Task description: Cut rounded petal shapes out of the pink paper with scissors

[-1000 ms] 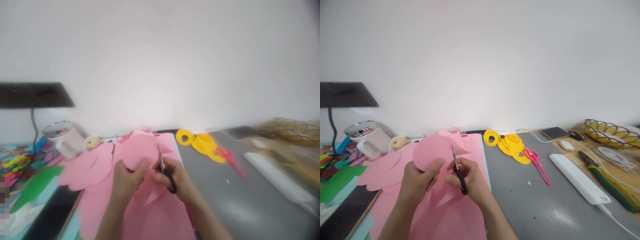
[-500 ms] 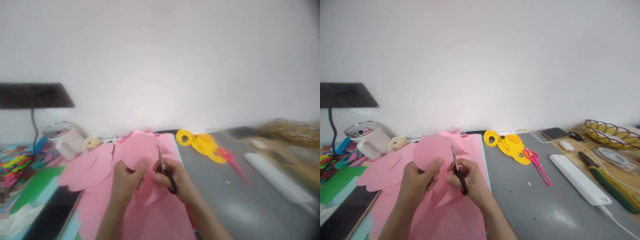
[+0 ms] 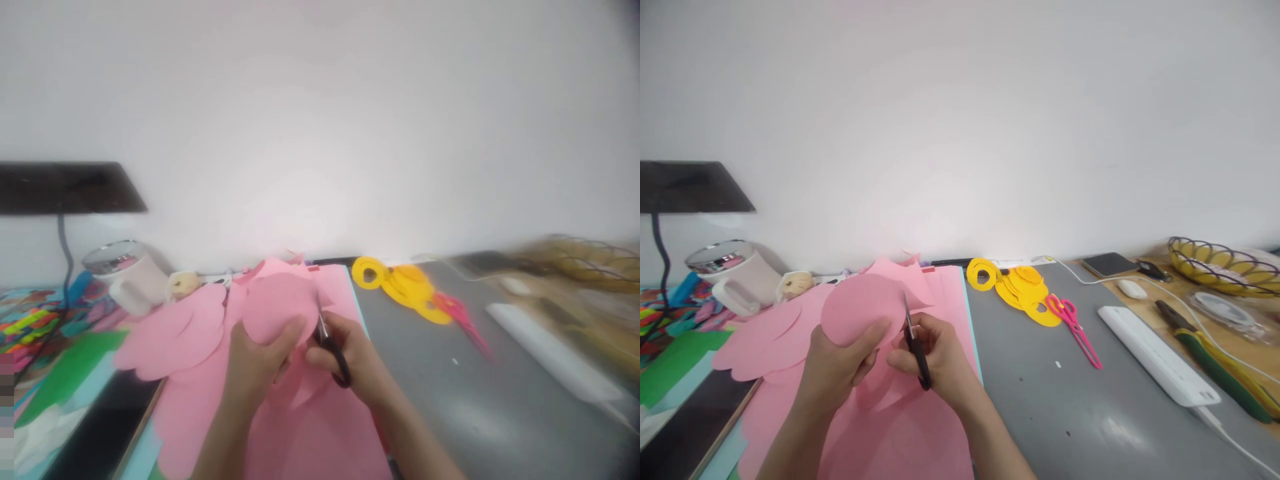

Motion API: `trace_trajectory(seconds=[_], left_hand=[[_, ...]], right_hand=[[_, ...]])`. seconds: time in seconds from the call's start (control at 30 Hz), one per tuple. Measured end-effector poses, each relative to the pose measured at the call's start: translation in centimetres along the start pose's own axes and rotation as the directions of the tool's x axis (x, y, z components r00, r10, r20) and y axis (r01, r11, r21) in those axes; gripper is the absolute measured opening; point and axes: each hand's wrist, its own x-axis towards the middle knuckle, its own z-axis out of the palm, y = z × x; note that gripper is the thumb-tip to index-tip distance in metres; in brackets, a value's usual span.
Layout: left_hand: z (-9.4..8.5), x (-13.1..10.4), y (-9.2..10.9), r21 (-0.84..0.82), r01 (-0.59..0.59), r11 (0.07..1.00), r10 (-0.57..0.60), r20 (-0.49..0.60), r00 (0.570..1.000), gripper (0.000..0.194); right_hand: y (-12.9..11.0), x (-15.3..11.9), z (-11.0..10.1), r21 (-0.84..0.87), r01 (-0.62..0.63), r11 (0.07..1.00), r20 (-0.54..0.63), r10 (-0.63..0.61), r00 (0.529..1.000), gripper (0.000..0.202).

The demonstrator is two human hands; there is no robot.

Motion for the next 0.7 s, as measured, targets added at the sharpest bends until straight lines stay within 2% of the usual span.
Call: trace_trajectory(seconds=[0.43, 0.7], left_hand=[[-0.06, 0.17, -0.20, 0.046, -0.009, 0.999, 0.008, 0.017, 1.000, 0.050], [-0.16, 0.28, -0.51, -0.001, -0.042, 0.999, 0.042, 0.010, 0.999, 0.045]], right_hand=[[0.03, -0.10, -0.04, 0.003, 0.017, 1.000, 0.011, -0.017, 1.000, 0.037], [-0.04, -0.13, 0.04, -0.037, -0.002, 0.999, -0.008, 0.002, 1.000, 0.035]])
